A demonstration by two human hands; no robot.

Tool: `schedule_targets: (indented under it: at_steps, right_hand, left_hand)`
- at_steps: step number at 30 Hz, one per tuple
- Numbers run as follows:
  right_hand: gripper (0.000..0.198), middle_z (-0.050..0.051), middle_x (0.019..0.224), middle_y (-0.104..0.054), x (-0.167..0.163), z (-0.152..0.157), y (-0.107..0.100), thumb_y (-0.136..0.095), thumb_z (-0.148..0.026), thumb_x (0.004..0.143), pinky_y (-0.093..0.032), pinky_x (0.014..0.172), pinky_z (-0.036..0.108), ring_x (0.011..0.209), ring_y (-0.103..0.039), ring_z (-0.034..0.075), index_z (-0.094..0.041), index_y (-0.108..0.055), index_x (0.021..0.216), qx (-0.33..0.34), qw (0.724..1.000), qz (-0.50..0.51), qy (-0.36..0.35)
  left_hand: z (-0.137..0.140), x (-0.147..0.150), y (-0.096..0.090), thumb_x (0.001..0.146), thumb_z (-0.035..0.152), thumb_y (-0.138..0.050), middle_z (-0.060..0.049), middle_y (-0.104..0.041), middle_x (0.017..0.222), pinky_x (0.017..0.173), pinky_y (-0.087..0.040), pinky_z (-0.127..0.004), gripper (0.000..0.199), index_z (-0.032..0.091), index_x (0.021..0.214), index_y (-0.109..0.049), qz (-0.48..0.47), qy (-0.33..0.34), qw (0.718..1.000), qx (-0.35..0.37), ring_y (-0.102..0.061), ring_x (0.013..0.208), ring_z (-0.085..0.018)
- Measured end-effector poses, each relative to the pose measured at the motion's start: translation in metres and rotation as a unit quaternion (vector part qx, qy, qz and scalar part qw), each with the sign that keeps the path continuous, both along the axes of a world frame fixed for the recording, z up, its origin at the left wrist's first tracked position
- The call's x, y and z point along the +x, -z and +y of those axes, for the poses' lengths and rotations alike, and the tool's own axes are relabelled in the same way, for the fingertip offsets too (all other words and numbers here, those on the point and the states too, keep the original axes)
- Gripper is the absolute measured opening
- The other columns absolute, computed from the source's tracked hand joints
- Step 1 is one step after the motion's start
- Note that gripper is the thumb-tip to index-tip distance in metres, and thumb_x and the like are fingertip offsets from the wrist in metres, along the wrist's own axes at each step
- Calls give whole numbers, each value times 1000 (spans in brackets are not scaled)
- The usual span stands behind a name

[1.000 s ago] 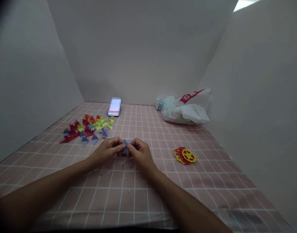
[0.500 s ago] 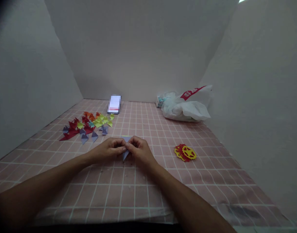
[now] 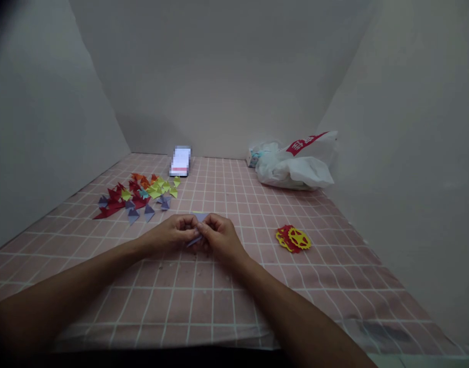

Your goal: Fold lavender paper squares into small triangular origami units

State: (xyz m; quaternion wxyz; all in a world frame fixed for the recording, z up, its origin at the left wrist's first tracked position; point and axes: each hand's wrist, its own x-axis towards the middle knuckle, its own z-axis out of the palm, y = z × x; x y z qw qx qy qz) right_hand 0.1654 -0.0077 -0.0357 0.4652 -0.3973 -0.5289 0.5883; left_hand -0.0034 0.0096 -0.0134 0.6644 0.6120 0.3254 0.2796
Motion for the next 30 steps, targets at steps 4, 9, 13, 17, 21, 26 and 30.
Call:
schedule_targets:
  at_steps: [4,9,13,17,21,26,30]
  right_hand:
    - [29,-3,56,-59,-1,-5,-5,-67,-40,85,-40,46,23,47,-53,11,-20,-54,69,33,998,-6,44]
    - [33,-3,57,-58,-2,-8,-9,-63,-45,88,-44,48,26,47,-54,12,-21,-53,68,38,997,11,72]
    - [31,-4,60,-58,0,-4,-6,-64,-46,88,-43,48,25,47,-55,12,-21,-54,72,24,999,14,38]
    - [27,-4,56,-57,1,-3,-4,-65,-42,88,-41,45,24,45,-53,12,-21,-56,74,45,998,-36,19]
    - [29,-5,51,-54,-1,-8,-5,-61,-40,90,-39,41,23,40,-52,11,-21,-53,68,60,993,-70,71]
    - [29,-5,54,-56,-2,-9,-7,-66,-42,85,-39,36,23,37,-51,11,-22,-52,70,27,996,-13,88]
    - [29,-5,55,-58,-1,-5,-7,-69,-42,83,-41,38,22,39,-52,10,-21,-52,71,16,997,25,77]
  left_hand:
    - [-1,1,1,83,37,-65,-1,-65,70,64,-45,-27,22,16,77,-59,-4,-12,1000,12,-59,62,-12]
    - [-3,0,2,85,40,-59,1,-60,67,61,-43,-26,25,17,75,-56,19,-57,995,85,-55,59,-12]
    - [-1,-3,-1,86,37,-55,3,-53,61,56,-38,-25,24,18,72,-53,93,-85,977,169,-49,55,-12]
    - [0,-5,-9,84,33,-55,2,-56,63,57,-36,-25,23,17,68,-58,160,-83,955,237,-49,59,-13]
    - [-1,-4,-10,81,36,-60,4,-53,55,51,-36,-23,24,17,67,-57,138,-97,971,170,-47,51,-11]
    - [-1,-3,-9,82,39,-61,3,-58,57,50,-43,-22,26,18,70,-55,78,-96,990,75,-53,49,-10]
    - [1,-4,-8,82,37,-64,4,-57,54,47,-41,-21,26,18,68,-53,82,-122,987,67,-52,46,-9]
